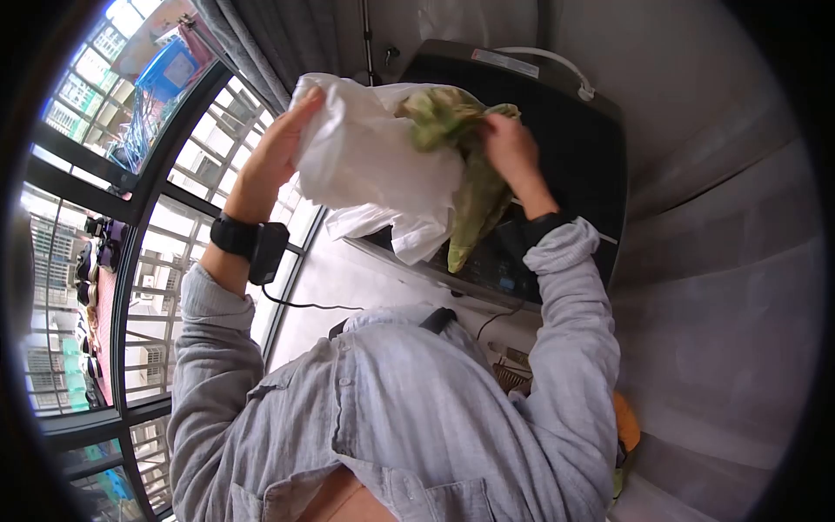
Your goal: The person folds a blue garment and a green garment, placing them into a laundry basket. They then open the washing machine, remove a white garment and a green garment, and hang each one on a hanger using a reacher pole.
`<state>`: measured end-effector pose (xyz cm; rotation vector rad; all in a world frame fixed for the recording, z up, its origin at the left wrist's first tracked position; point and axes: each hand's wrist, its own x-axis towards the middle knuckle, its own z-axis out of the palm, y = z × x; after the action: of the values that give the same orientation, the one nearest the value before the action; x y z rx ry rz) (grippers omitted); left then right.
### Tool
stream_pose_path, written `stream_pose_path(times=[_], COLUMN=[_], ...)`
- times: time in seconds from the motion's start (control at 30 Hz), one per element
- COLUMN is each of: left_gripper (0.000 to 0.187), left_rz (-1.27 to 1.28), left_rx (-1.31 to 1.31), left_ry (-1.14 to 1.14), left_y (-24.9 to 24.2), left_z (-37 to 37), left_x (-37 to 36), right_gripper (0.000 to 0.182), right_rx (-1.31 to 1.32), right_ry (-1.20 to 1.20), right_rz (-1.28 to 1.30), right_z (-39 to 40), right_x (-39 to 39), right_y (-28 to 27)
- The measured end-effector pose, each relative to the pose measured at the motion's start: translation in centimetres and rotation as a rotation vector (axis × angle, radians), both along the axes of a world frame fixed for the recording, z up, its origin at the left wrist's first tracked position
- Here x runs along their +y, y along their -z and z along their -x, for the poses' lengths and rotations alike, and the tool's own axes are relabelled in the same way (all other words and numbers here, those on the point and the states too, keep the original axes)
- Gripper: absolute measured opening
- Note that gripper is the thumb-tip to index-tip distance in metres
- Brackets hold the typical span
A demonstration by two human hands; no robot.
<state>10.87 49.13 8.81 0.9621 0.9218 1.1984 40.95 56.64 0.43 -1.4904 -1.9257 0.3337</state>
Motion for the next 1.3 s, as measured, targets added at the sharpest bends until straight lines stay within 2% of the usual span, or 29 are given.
stream_pose_path(times=[0.1, 0.17, 0.23, 0.3, 0.37, 0.43, 0.5, 0.53, 0.57, 0.6, 0.7, 0.77, 0.8, 0.87, 0.9, 0.93, 1.03, 1.07, 1.1, 1.13, 1.17, 1.23, 1.3], left_gripper=[0.037, 0.037, 0.039, 0.041, 0.040, 0.037, 0.033, 0.037, 0.038, 0.040, 0.045, 0.045, 0.044, 0.042, 0.041, 0.038, 0.035, 0.031, 0.030, 0.031, 0.034, 0.039, 0.041], left_rz=[-0.048, -0.147, -0.198, -0.487, -0.385, -0.368, -0.312, -0.346, -0.375, -0.400, -0.386, -0.339, -0.378, -0.372, -0.374, -0.383, -0.282, -0.279, -0.181, -0.026, 0.130, 0.193, 0.397], left_rx=[0.009, 0.004, 0.090, -0.285, -0.255, -0.406, -0.465, -0.537, -0.546, -0.556, -0.579, -0.587, -0.624, -0.644, -0.657, -0.606, -0.585, -0.519, -0.405, -0.291, -0.179, 0.089, 0.983], left_ry=[-0.177, -0.376, -0.589, 0.317, -0.217, -0.123, -0.246, -0.134, -0.137, -0.137, -0.149, -0.144, -0.075, -0.113, -0.138, -0.131, -0.285, -0.255, -0.462, -0.550, -0.630, -0.888, -1.226], left_y=[-2.5, -3.7, -5.9, -5.4, -5.6, -5.7, -4.9, -4.4, -4.6, -4.7, -4.0, -3.2, -3.4, -3.9, -3.9, -3.8, -3.0, -2.1, -0.9, 1.4, 4.7, 13.0, 13.3], left_z=[2.5, 5.7, 8.5, 18.4, 20.3, 19.7, 19.0, 18.6, 18.1, 17.6, 18.9, 19.2, 17.9, 16.1, 15.9, 16.4, 20.7, 23.3, 25.0, 28.4, 32.1, 36.1, 33.9], left_x=[-3.3, -4.4, -6.7, -6.3, -7.6, -8.2, -8.6, -9.1, -9.9, -10.9, -13.5, -14.9, -15.6, -16.7, -17.5, -18.5, -23.0, -24.9, -27.7, -30.7, -33.4, -36.6, -38.1], right_gripper=[0.023, 0.030, 0.035, 0.036, 0.031, 0.029, 0.026, 0.025, 0.023, 0.023, 0.028, 0.034, 0.043, 0.069, 0.076, 0.061, 0.038, 0.021, 0.020, 0.019, 0.019, 0.019, 0.022], right_rx=[0.207, 1.267, 1.323, 1.157, 0.935, 0.628, 0.236, -0.077, -0.392, -0.542, -0.891, -0.442, -0.209, 0.074, 0.178, 0.403, 0.576, 0.655, 0.632, 0.634, 0.633, 0.671, 0.692], right_ry=[0.168, 0.182, 0.279, 0.456, 0.332, 0.145, -0.088, -0.139, -0.183, -0.125, -0.108, -0.260, -0.375, -0.830, -1.024, -1.106, -1.286, -1.283, -1.264, -1.220, -1.173, -1.168, -1.134], right_rz=[-0.103, 0.074, -0.110, -0.127, -0.017, 0.100, 0.117, 0.165, 0.205, 0.236, -0.048, -0.305, -0.109, -0.023, 0.009, 0.258, 0.678, 0.664, 0.644, 0.706, 0.762, 0.877, 0.985], right_z=[-6.3, -11.4, -15.5, -16.3, -12.7, -12.0, -10.3, -9.1, -7.4, -4.4, 1.8, 8.4, 12.6, 19.4, 22.8, 26.2, 32.3, 33.1, 33.9, 34.5, 35.3, 37.5, 39.7], right_x=[5.3, 6.9, 6.7, 6.1, 3.9, 6.8, 7.9, 7.6, 6.4, 3.6, -1.5, -4.9, -7.6, -11.0, -11.9, -13.7, -14.8, -15.5, -14.9, -14.9, -15.0, -15.7, -17.4], right_y=[0.3, 0.1, -1.6, -3.7, -5.4, -1.4, 0.8, 0.4, -0.7, -3.3, -6.9, -8.5, -9.7, -8.7, -6.7, -5.6, -4.9, -6.1, -6.5, -7.3, -7.9, -7.4, -7.0])
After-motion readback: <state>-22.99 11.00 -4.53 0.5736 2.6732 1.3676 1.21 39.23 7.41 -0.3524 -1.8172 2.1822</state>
